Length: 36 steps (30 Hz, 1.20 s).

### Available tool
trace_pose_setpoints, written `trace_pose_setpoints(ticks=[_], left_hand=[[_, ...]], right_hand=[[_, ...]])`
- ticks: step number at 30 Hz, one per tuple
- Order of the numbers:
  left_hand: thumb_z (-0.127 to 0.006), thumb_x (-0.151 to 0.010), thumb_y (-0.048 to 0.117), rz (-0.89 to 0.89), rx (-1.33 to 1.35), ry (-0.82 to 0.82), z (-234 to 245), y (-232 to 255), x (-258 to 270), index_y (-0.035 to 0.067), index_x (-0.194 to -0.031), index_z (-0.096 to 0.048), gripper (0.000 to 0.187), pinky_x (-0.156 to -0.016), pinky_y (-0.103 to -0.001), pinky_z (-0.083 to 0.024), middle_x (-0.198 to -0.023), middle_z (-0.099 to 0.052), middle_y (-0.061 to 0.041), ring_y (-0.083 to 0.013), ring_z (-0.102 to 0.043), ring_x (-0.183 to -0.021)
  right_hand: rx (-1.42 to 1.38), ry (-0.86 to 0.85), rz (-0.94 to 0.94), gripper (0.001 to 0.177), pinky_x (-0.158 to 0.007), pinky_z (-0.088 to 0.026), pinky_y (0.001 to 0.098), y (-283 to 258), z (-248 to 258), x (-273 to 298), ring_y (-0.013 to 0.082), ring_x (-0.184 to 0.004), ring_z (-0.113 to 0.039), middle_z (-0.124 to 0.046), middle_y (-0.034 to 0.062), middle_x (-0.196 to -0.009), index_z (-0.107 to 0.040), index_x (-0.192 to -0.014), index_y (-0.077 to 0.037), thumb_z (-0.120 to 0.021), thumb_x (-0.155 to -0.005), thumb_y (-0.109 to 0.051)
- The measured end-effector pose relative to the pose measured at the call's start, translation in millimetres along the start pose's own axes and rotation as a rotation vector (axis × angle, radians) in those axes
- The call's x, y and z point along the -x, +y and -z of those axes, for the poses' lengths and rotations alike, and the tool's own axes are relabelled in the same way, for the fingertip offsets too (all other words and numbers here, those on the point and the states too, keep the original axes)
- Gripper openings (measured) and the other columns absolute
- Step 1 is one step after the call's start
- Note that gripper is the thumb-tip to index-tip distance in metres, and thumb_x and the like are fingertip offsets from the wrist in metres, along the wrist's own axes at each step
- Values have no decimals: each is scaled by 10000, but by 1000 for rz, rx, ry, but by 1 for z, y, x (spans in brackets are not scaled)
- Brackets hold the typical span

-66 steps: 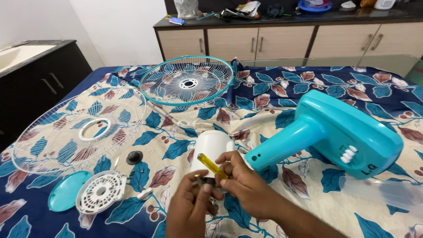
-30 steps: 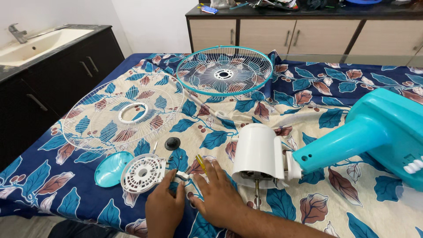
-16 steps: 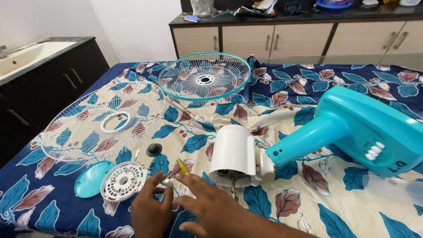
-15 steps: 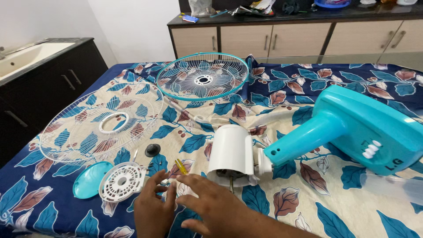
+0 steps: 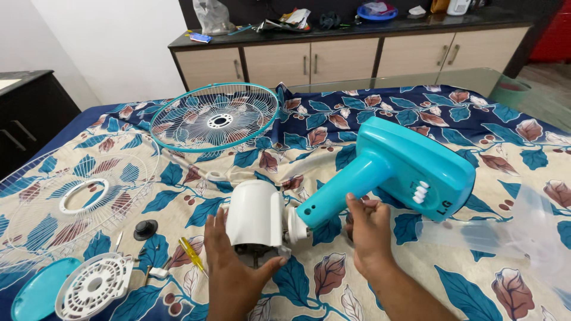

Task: The person disassembles a teal and white LG table fan using a yellow screwdriver. They remove screws from the motor housing and the back panel, then detach the rear motor cover and the back casing, placing the removed parts on the table.

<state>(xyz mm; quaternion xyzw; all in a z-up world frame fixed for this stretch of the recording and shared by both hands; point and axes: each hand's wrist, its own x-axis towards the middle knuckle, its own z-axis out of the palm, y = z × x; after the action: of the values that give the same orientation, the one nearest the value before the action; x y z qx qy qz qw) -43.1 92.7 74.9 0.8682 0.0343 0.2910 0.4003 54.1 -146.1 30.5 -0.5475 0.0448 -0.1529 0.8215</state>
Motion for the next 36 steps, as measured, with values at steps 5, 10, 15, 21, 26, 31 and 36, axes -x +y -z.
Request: trace_pose_setpoints(ticks=[5,10,15,21,26,31,36], left_hand=[[-1072,-352,348,97,-81,-27,-6,16,-2,347,-1594,-311,1456,-1092,-542,-355,-1670,-88,-237,-464,-212,-1474],[-1074,-368,277,78,-202,6,-8,15,1,295,-1597,-341,1431,-1079,-591,-322,-1645,-66,-280,-540,-171,-1507],[-969,-549,182,114,-191,18,-8,8,1,240,-1492,-450,1078,-1043,-531,-431,-1598,-234,-276,-498,-393,-1379],[-910,-546,158,295,-12,-18,-3,15,-10,173,-1434,-538,963,-863,-387,-597,-1441,-568,-111,-301,-651,-1216],[-962,-581,198,410,-32,-85,2,12,-20,191,-1546,-471,1083,-917,-321,-578,-1219,-739,-115,-219,-753,-1088],[-961,-542,199,94,-135,36,-6,1,-33,86,-1397,-570,947,-936,-378,-552,-1287,-689,-160,-298,-709,-1135],[-947,-607,212,47,-283,-6,-16,-10,-59,118,-1403,-588,879,-922,-415,-550,-1307,-667,-155,-335,-680,-1135]], right_hand=[[-154,-156,-579,561,-854,-549,409,0,10,-34,234,-978,-679,-696,76,-1082,-561,-1280,-158,-709,-818,-440],[-55,-197,-443,539,-859,-527,459,6,8,-48,249,-1015,-657,-677,93,-1135,-597,-1266,-110,-753,-845,-408],[-195,-59,-289,540,-903,-573,436,1,24,-60,242,-1068,-669,-671,81,-1166,-578,-1298,-78,-738,-884,-385],[-147,-53,-297,459,-832,-557,440,5,32,-57,225,-1021,-661,-659,52,-1128,-570,-1257,-130,-716,-877,-342],[-189,-134,-277,377,-804,-547,437,9,33,-57,243,-970,-656,-659,72,-1069,-588,-1208,-102,-730,-890,-248],[-297,-255,-292,355,-848,-540,443,9,32,-55,238,-985,-677,-683,83,-1082,-592,-1214,-100,-674,-895,-234],[-388,-378,-277,372,-918,-532,473,7,30,-54,281,-1077,-668,-685,143,-1141,-585,-1224,-50,-672,-928,-257]])
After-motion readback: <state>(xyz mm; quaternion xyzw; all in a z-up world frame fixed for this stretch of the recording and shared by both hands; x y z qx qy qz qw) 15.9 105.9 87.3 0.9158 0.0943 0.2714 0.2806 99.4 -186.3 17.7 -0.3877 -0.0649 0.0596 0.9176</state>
